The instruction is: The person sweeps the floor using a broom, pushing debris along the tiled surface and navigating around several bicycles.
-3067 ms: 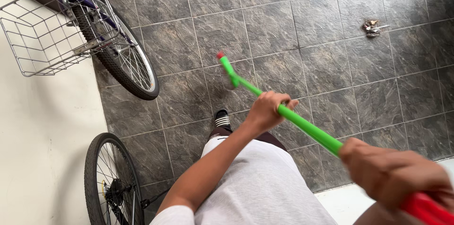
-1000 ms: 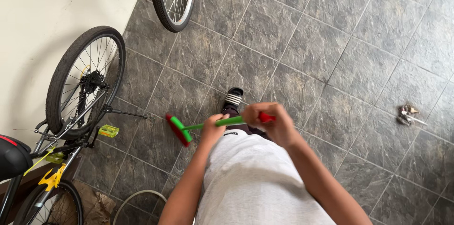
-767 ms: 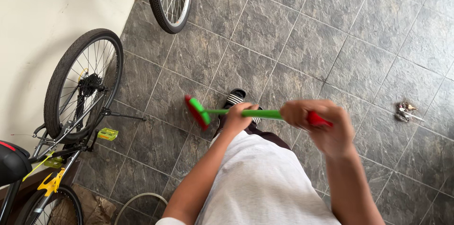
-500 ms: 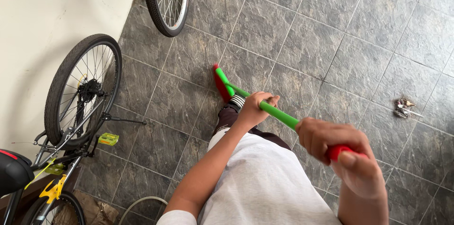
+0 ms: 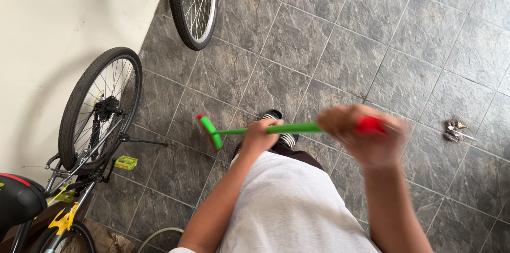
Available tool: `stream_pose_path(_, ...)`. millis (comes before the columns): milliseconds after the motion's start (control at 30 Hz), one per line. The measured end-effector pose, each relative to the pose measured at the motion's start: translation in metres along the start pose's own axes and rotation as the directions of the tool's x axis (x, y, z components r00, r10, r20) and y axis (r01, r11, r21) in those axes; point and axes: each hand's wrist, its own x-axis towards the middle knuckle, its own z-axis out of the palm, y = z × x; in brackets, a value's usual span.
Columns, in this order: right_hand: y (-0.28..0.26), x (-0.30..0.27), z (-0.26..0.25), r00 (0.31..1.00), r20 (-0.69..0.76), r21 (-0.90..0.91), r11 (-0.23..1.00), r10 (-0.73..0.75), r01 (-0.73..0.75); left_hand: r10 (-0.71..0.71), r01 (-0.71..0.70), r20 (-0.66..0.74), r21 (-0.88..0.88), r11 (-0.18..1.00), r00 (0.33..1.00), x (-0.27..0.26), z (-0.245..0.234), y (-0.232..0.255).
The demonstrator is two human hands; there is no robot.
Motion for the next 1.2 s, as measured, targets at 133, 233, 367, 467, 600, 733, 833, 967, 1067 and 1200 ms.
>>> stream_pose_path(133,0.065,0.032,0.013,0.985,-0.066,0.092,0.984,0.158,-0.152,-0.031,0.045,-0.101,0.143,0.989,0.994,-0.006,-0.011,-0.084)
stream_pose_path(233,0.106,0.040,0.027,0.965,-0.119,0.083,0.971,0.232,-0.223,-0.108,0.127,-0.135,0.138,0.982,0.985,-0.010,-0.017,-0.133)
stream_pose_path(367,0.108,0.036,0.033,0.925,-0.214,0.019,0.948,0.316,-0.319,-0.138,0.136,-0.077,-0.040,0.990,0.987,-0.002,-0.008,-0.155)
stream_pose_path(467,0.079,0.030,0.028,0.937,-0.233,-0.086,0.954,0.259,-0.286,0.101,-0.103,-0.042,-0.046,0.994,0.994,0.016,0.014,-0.139)
stream_pose_path(600,0.020,0.013,0.031,0.966,-0.232,-0.298,0.937,0.114,-0.182,0.214,-0.216,-0.034,-0.056,0.975,0.976,0.031,0.046,-0.075)
stream_pose_path(733,-0.027,-0.007,0.047,0.982,-0.177,-0.402,0.907,0.059,-0.127,0.321,-0.302,0.069,-0.203,0.932,0.945,0.038,0.047,-0.002)
stream_pose_path(833,-0.038,-0.018,0.070,0.987,-0.153,-0.474,0.874,0.043,-0.112,0.412,-0.364,0.119,-0.297,0.883,0.903,0.038,0.040,0.036)
stream_pose_path(967,-0.045,-0.014,0.108,0.990,-0.132,-0.643,0.757,0.044,-0.119,0.479,-0.424,0.115,-0.317,0.848,0.871,0.041,0.029,0.061)
stream_pose_path(1067,-0.064,-0.014,0.127,0.991,-0.084,-0.689,0.712,0.105,-0.134,0.443,-0.392,0.216,-0.239,0.888,0.870,0.039,0.013,0.071)
stream_pose_path(1200,-0.082,-0.038,0.096,0.996,-0.032,-0.540,0.838,0.078,-0.082,0.533,-0.505,0.168,-0.183,0.843,0.829,0.028,-0.003,0.083)
